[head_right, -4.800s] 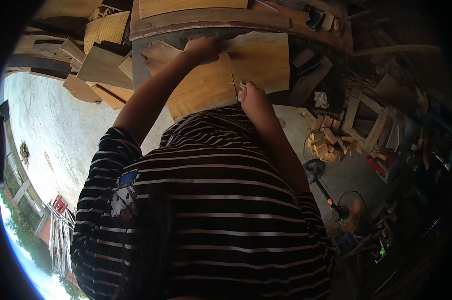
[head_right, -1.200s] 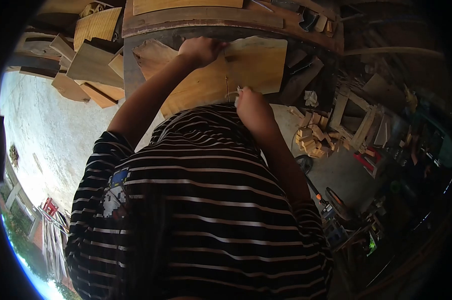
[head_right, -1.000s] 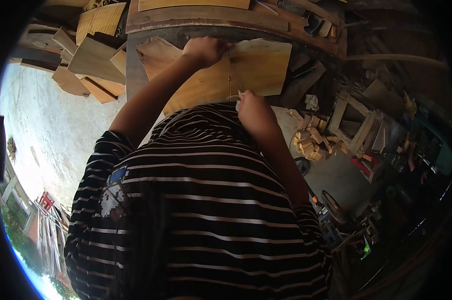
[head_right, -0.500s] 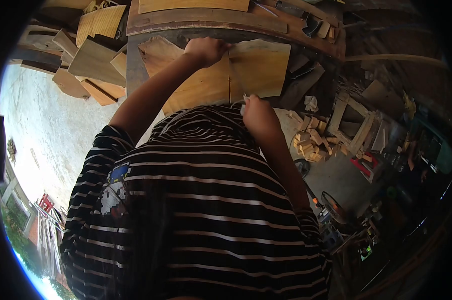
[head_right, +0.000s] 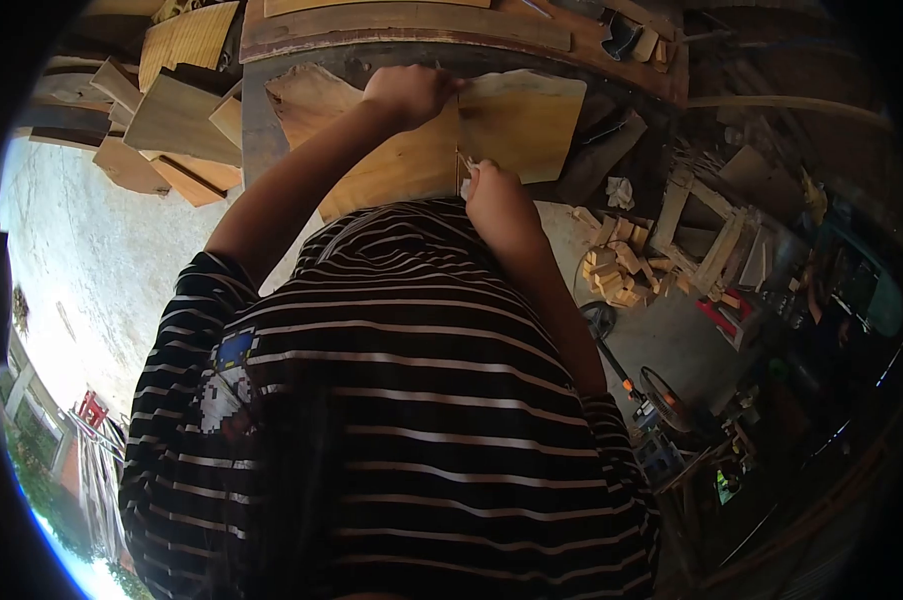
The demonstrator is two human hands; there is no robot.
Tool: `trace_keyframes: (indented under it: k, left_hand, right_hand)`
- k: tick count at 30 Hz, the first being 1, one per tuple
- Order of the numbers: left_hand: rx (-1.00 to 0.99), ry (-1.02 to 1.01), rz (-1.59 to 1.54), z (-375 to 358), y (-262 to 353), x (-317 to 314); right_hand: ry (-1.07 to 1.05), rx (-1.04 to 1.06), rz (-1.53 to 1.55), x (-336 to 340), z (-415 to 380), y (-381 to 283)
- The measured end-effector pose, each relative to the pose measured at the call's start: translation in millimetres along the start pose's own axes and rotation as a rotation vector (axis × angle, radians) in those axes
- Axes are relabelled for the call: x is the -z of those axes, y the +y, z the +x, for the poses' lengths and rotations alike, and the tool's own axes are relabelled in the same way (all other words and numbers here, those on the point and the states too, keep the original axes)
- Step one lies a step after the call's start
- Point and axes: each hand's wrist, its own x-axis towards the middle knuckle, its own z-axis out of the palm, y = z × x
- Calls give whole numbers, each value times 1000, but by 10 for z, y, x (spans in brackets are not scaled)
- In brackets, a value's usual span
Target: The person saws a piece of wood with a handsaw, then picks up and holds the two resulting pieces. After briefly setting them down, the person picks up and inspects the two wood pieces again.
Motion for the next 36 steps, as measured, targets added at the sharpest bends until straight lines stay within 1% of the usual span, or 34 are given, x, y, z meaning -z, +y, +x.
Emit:
trace_keyframes:
  k: [2,4,5,6,7,10,11,12,14,15,16,18,19,21,22,24,25,27,30,31,33,36]
  left_hand:
    - [-3,3,10,29,-25,9]
    - [-2,5,11,45,-68,-40]
    - [21,36,-12,70,-96,-63]
    - [40,66,-32,83,-119,-45]
    - [40,71,-29,102,-138,-27]
    - [70,59,-21,78,-144,-33]
    - [69,53,-19,69,-137,-21]
    - [68,49,-15,63,-133,3]
    - [60,43,-3,56,-100,-11]
    - [56,40,2,58,-87,-23]
    - [57,46,5,77,-95,-23]
    - [65,80,-32,92,-120,-42]
    - [61,75,-30,77,-92,-33]
    - [17,31,8,42,-9,-23]
    - [20,35,13,26,-15,3]
    - [47,41,12,-13,-16,21]
    - [42,40,14,-12,-30,5]
    - [49,73,9,10,-63,-18]
    - [50,72,24,31,-54,-27]
    - [48,68,21,24,-17,-11]
    - [-7,59,36,-27,90,-42]
    - [-16,36,77,-15,82,-56]
  right_hand:
    - [-19,8,-29,123,-167,-67]
    - [-66,-44,-5,335,-411,11]
    - [-64,-38,-6,352,-424,49]
    - [-59,-88,-45,349,-425,69]
    - [-53,-138,-84,357,-413,89]
    - [-26,-162,-37,414,-318,199]
    - [-56,-78,-8,387,-378,220]
    - [-51,-76,-5,324,-435,196]
    - [-116,-118,-41,137,-540,63]
    - [-120,-161,-14,101,-534,29]
    - [-115,-156,-14,65,-500,40]
    - [-30,-120,17,-36,-427,75]
    - [-31,-126,20,-80,-330,53]
    - [33,-53,56,-134,-112,24]
    - [35,-47,58,-120,-71,21]
    - [84,41,84,-68,-66,29]
    - [88,37,86,-10,-147,45]
    - [-32,-7,20,131,-323,74]
    - [-33,-36,-1,127,-332,70]
    - [-35,-40,-3,60,-208,47]
    - [62,-36,38,-131,92,-20]
    - [32,5,31,-41,17,20]
